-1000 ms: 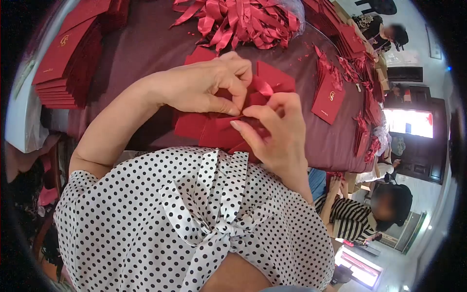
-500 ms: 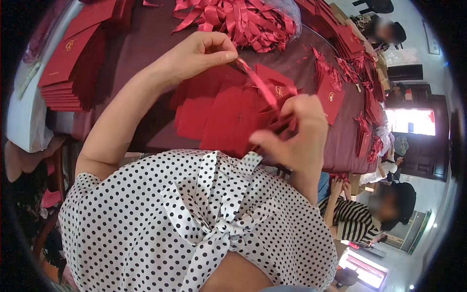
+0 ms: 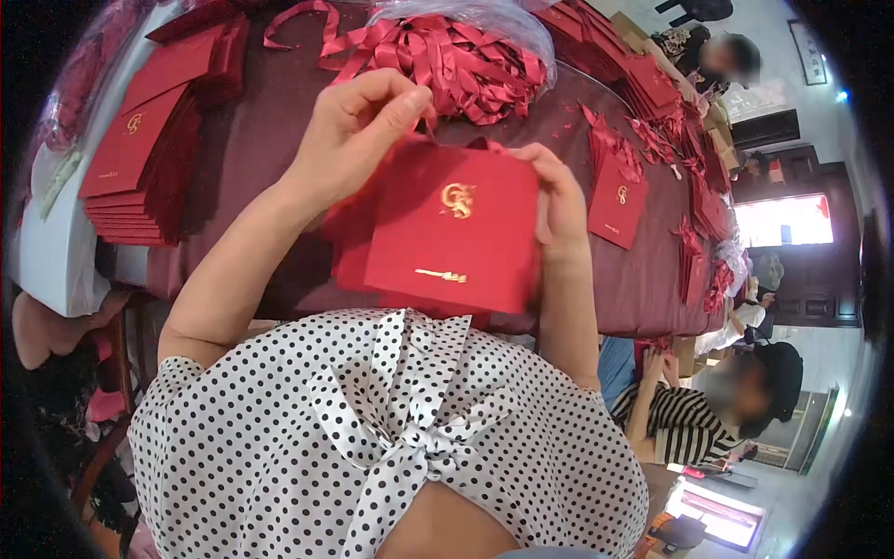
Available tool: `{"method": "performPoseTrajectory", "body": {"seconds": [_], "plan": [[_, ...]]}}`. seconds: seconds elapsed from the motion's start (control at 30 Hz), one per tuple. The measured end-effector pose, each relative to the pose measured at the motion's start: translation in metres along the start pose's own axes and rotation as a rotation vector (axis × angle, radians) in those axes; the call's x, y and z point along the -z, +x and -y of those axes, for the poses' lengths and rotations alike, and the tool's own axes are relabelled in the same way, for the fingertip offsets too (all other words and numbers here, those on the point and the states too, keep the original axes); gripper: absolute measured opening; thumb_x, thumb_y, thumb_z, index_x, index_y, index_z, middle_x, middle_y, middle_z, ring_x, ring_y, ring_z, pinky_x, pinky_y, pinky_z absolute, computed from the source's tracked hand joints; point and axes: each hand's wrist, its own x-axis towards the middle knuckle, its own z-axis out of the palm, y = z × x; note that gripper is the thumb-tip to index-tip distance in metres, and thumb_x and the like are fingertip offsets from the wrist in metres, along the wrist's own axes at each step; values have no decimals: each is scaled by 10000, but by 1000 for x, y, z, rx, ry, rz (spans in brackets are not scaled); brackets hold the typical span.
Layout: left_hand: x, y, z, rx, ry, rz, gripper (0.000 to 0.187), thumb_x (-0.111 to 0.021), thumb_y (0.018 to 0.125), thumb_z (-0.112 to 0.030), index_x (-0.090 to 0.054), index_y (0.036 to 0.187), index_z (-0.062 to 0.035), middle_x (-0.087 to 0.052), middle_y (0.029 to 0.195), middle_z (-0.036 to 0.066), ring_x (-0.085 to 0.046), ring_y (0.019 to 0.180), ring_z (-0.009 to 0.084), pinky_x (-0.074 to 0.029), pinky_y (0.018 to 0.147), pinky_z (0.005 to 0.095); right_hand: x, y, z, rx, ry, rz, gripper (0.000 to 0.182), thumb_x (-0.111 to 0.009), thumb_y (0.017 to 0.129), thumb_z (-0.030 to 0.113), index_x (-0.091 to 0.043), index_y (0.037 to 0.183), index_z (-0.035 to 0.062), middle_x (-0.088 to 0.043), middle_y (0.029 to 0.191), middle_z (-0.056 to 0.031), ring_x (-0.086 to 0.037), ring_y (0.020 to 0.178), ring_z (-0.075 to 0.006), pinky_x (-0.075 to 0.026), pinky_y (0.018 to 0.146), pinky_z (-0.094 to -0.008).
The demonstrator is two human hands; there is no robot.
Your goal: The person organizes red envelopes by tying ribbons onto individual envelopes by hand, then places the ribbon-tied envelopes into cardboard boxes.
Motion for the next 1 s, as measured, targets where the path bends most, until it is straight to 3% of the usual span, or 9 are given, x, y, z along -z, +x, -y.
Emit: {"method": "performPoseTrajectory", "body": {"seconds": [0.07, 0.13, 0.23, 0.33, 0.4, 0.47, 0.6, 0.83, 1.0], "plan": [[-1, 2, 2, -151, 324, 71, 188, -642, 834, -173, -603, 875, 7, -583, 778, 62, -545, 717, 151, -434, 639, 268, 2, 7, -10, -5, -9, 36, 190, -467, 842, 107, -563, 960, -7, -612, 977, -93, -567, 924, -165, -418, 887, -296], [-11, -4, 13, -192, 529, 166, 230, -676, 792, -162, -583, 933, -6, -569, 876, 111, -540, 879, 252, -441, 757, 343, 0, 12, -14, -112, -3, 82, 171, -465, 854, 83, -568, 954, -10, -610, 983, -89, -556, 959, -163, -401, 904, -290], [-15, -11, 20, -76, 592, 226, 237, -690, 778, -169, -552, 886, -10, -550, 829, 108, -522, 838, 259, -431, 729, 355, -9, 16, -18, -37, -159, 63, 159, -464, 868, 72, -578, 938, -14, -610, 983, -73, -553, 962, -145, -416, 875, -274], [-14, -11, 21, -16, 585, 254, 233, -688, 775, -158, -525, 842, -7, -545, 814, 114, -514, 810, 262, -422, 709, 362, 1, 28, 2, 355, -926, -96, 109, -590, 837, 64, -595, 933, 13, -626, 877, -31, -582, 803, -111, -469, 707, -247], [-14, -13, 24, 21, 557, 283, 234, -686, 775, -153, -511, 826, -5, -546, 810, 119, -511, 796, 265, -418, 700, 367, 34, 47, 12, 503, -1252, -271, 114, -614, 813, 42, -596, 926, 40, -601, 809, -87, -588, 747, -192, -470, 682, -286], [-13, -13, 28, 122, 548, 330, 234, -673, 788, -162, -506, 821, -2, -547, 800, 131, -513, 775, 274, -417, 698, 362, 61, 63, 19, 721, -1545, -181, 206, -583, 766, -21, -601, 953, 62, -566, 847, -92, -554, 812, -269, -464, 736, -331], [-9, -12, 34, 172, 510, 329, 239, -660, 803, -178, -505, 825, 2, -554, 800, 136, -520, 771, 278, -416, 700, 362, 61, 75, 24, 776, -1805, 98, 400, -574, 677, -49, -612, 1035, 124, -527, 901, -82, -521, 887, -284, -452, 786, -366], [-6, -7, 33, 310, 371, 353, 205, -654, 808, -138, -505, 812, 4, -533, 724, 75, -509, 704, 162, -417, 645, 316, 44, 85, 21, 852, -1661, 51, 351, -586, 694, -33, -626, 1010, 112, -532, 901, -83, -531, 882, -273, -464, 776, -367], [-6, -6, 39, 391, 212, 335, 165, -671, 792, -77, -518, 797, -14, -511, 701, 2, -468, 667, 76, -403, 597, 251, 26, 107, -4, 822, -1607, 286, 212, -623, 756, 41, -620, 963, 87, -542, 918, -91, -549, 891, -282, -470, 768, -365]]}}
